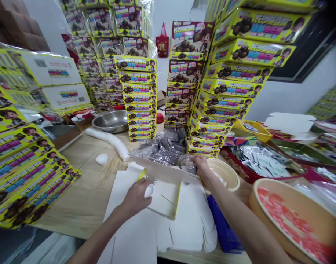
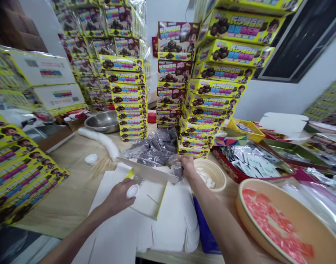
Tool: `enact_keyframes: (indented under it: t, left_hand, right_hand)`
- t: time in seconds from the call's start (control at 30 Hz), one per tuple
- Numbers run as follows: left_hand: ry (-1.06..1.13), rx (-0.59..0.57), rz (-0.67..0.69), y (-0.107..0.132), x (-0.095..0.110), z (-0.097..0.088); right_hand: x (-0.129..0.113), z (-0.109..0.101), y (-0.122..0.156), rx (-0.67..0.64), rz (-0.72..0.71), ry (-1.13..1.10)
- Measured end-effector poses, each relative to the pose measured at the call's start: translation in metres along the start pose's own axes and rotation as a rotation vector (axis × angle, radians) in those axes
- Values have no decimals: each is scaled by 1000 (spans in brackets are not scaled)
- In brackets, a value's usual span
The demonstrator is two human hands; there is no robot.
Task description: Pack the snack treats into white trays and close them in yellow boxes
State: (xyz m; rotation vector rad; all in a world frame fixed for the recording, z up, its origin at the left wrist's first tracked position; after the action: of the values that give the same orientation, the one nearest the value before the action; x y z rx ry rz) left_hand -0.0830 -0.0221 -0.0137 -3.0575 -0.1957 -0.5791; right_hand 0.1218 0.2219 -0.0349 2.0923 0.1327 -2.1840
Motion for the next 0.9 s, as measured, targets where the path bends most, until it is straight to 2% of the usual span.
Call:
enact_keyframes:
  t: [0.17, 0.3, 0.43, 0.5, 0.57, 0.63, 0.73, 0.83, 0.9]
  left_hand:
    - [-77, -125, -24, 7, 1, 13]
    - [-94, -173, -73, 24, 4, 20]
    - [-71, -165, -75, 33, 9, 21]
    - [-70, -161, -88, 33, 9, 20]
    - [-82, -137, -110, 32, 9, 18]
    - [-114, -95, -153, 32, 7, 14]
    - [-179, -17, -164, 33, 5, 8]
    - [-221, 30, -48, 35, 8, 2]
    - [-199, 57, 45, 36, 8, -2]
  right_hand:
    - [0, 7, -6, 64, 23, -81]
    - [-22, 8, -10, 36, -12, -119]
    - [-60, 17, -22, -89, -79, -91]
    - [-85, 27, -30, -189, -148, 19]
    - [-117, 37, -36, -255, -288, 125]
    - [-154, 43, -34, -265, -481, 166]
    - [-206, 43, -6, -234, -726, 209]
    - [-245, 28, 51, -155, -885, 363]
    - [-262, 11, 93, -114, -908, 454]
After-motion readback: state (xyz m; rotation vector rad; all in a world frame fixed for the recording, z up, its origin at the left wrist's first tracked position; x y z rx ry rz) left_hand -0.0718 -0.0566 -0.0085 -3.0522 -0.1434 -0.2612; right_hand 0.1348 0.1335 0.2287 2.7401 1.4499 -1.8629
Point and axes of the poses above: each hand's wrist, its own y-axis away from the middle knuckle, its own z-axis out of the palm, x = y × z, the point moved 5 cm from there along -y, towards the middle knuckle
